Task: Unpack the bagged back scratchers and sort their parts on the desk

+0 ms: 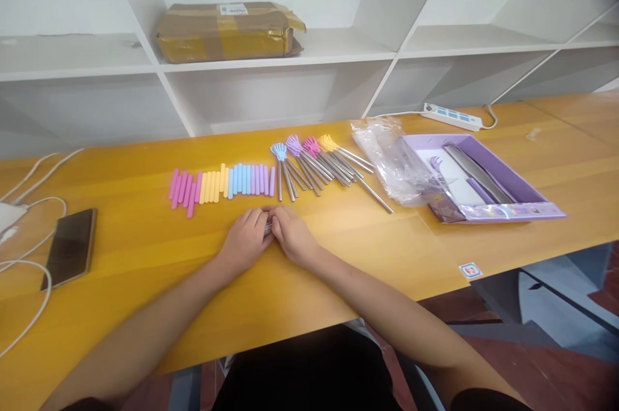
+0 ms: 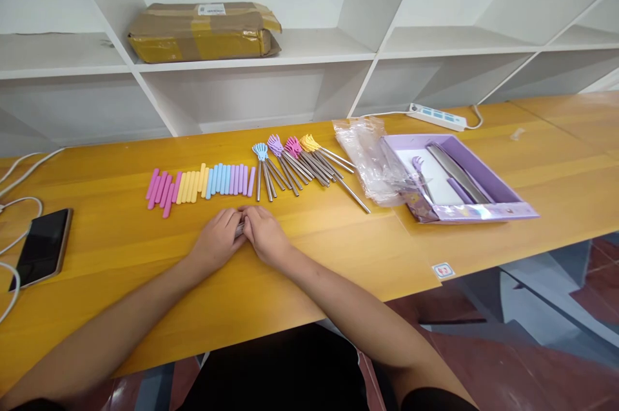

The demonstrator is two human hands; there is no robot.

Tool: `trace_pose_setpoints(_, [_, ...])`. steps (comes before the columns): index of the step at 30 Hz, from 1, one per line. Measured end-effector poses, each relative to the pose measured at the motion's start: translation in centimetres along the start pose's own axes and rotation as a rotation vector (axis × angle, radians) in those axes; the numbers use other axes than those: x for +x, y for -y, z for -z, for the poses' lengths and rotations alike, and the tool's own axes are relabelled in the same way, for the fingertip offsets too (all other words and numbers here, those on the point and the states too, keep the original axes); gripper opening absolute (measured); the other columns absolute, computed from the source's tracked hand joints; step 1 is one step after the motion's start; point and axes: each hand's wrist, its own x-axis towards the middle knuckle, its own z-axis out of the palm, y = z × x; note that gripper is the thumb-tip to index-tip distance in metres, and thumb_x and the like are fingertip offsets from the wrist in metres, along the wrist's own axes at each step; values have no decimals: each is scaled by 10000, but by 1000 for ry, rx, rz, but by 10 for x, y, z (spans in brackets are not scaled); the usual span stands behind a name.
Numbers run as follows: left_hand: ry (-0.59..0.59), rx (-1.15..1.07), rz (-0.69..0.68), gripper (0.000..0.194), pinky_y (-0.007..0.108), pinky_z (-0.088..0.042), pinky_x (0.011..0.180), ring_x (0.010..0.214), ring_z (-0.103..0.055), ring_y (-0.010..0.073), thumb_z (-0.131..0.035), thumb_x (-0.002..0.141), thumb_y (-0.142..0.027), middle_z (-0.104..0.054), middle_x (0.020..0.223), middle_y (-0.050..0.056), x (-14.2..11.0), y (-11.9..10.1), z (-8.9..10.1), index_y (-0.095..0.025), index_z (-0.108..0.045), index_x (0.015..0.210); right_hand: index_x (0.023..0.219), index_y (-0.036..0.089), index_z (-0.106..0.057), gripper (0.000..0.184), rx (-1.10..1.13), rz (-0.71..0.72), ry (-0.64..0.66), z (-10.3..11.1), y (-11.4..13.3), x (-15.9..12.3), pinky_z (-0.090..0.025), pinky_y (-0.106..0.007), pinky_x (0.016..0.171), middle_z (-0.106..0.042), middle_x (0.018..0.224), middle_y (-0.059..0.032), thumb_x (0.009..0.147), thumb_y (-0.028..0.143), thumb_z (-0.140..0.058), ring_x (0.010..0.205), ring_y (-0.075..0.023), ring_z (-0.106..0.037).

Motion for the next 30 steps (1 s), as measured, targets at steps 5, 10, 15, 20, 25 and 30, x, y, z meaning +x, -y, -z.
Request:
trace_pose_setpoints(5, [29, 27, -18, 232, 439, -516, 829, 937, -591, 298, -552, 1105, -370, -665, 1025, 114, -2, 3, -1, -172, -667, 1144, 1091, 239, -591, 292, 113, -79, -42, 4, 0, -1, -545, -439, 1031, -734, 1218, -113, 1156, 300, -314, 1141, -243, -689])
trace_pose_setpoints(10, [60, 6, 0, 200, 451, -510, 838, 946, -569, 301, -556, 1098, -334, -656, 1031, 116, -2, 4, 2, -177, -675, 1132, 1235, 228, -606, 201, 25, -3, 12, 10, 4, -3, -511, -520, 1133, -670, 1344, -155, 1098, 362, -545, 1284, -295, -628])
trace_pose_setpoints(15, [74, -24, 5, 167, 450, -501, 835, 943, -553, 301, -568, 1077, -277, -640, 1019, 114, -2, 6, 4, -190, -694, 1141, 1293, 218, -635, 254, -50, 32, 5, 12, 6, -5, -543, -531, 1126, -634, 1327, -163, 1045, 258, -598, 1301, -312, -610])
trace_pose_setpoints(20, [68, -9, 2, 192, 429, -491, 823, 927, -563, 288, -547, 1095, -289, -645, 998, 104, -2, 5, 5, -202, -711, 1143, 1244, 209, -697, 258, -176, 17, -84, 13, 7, -8, -563, -558, 1077, -611, 1270, -180, 1030, 347, -655, 1228, -352, -611])
trace_pose_setpoints(25, [37, -6, -6, 235, 417, -490, 821, 917, -574, 280, -526, 1118, -328, -650, 972, 100, -2, 3, 5, -194, -718, 1100, 1271, 197, -681, 272, -235, -75, -128, 15, 2, -10, -592, -530, 967, -589, 1166, -167, 1049, 334, -604, 1062, -327, -632])
trace_pose_setpoints(30, [17, -52, 14, 217, 431, -510, 853, 943, -584, 286, -567, 1104, -362, -662, 1011, 104, -2, 4, 4, -197, -704, 1137, 1326, 203, -631, 323, -61, -95, -73, 19, -2, -10, -559, -485, 1028, -647, 1200, -144, 1115, 230, -387, 1114, -288, -650])
